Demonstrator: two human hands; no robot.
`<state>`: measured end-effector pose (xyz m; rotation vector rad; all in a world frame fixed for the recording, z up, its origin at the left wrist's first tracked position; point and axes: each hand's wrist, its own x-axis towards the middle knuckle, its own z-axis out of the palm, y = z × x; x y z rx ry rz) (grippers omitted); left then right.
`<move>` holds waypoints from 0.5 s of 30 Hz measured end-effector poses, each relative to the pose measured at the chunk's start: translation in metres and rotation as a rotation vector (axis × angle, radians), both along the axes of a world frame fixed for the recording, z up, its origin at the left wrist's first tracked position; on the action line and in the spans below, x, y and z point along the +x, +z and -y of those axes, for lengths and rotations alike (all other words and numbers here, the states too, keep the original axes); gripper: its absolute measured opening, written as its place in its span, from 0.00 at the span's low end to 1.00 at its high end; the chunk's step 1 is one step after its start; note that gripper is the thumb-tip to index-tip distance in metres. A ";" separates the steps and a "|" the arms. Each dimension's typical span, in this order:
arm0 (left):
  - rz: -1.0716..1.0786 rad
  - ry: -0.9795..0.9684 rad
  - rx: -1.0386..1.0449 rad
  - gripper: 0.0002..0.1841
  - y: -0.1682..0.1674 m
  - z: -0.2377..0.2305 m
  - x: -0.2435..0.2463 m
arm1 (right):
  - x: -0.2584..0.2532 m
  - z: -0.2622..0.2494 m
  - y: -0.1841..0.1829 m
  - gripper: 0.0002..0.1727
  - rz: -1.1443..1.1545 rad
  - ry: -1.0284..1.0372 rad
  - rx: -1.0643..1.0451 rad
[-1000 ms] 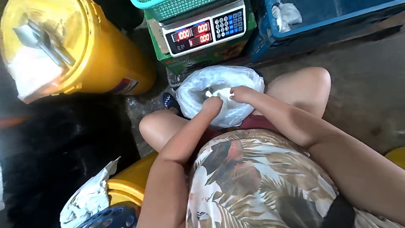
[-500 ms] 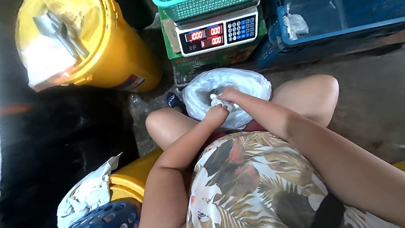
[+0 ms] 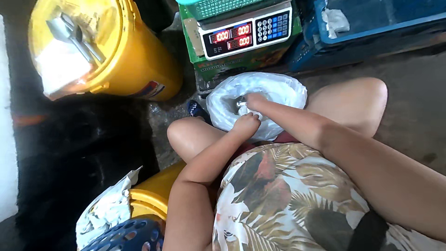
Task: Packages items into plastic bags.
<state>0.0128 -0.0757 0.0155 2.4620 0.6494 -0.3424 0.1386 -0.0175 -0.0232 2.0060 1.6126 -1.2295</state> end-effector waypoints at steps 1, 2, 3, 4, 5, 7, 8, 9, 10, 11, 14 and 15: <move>-0.011 0.008 -0.004 0.11 0.000 -0.001 0.000 | 0.002 0.002 0.004 0.18 0.022 0.009 -0.007; -0.021 0.020 -0.014 0.12 0.001 -0.002 0.000 | 0.004 0.003 0.009 0.17 0.043 0.008 -0.019; -0.034 0.033 -0.027 0.12 0.003 -0.004 0.001 | 0.006 0.004 0.014 0.16 0.056 0.010 -0.019; -0.044 0.045 -0.031 0.12 0.005 -0.006 0.001 | 0.011 0.004 0.017 0.16 0.060 0.015 0.002; -0.052 0.060 -0.030 0.12 0.007 -0.009 0.000 | 0.018 0.005 0.017 0.16 0.050 0.012 0.045; -0.042 0.111 -0.034 0.12 0.010 -0.017 -0.004 | 0.038 0.005 0.023 0.16 0.020 -0.031 0.159; -0.017 0.145 -0.032 0.12 0.011 -0.021 -0.007 | 0.048 0.008 0.030 0.16 0.003 -0.048 0.220; 0.023 0.179 -0.018 0.12 0.010 -0.025 -0.010 | 0.059 0.012 0.036 0.15 -0.014 -0.062 0.284; 0.068 0.206 0.004 0.12 0.010 -0.030 -0.013 | 0.069 0.017 0.040 0.14 -0.027 -0.082 0.338; 0.109 0.219 0.033 0.12 0.010 -0.034 -0.013 | 0.076 0.022 0.047 0.14 -0.031 -0.101 0.367; 0.264 0.225 0.123 0.12 0.019 -0.044 -0.009 | 0.088 0.036 0.073 0.14 -0.039 -0.154 0.433; 0.329 0.236 0.164 0.12 0.025 -0.048 -0.007 | 0.091 0.040 0.084 0.14 -0.053 -0.181 0.459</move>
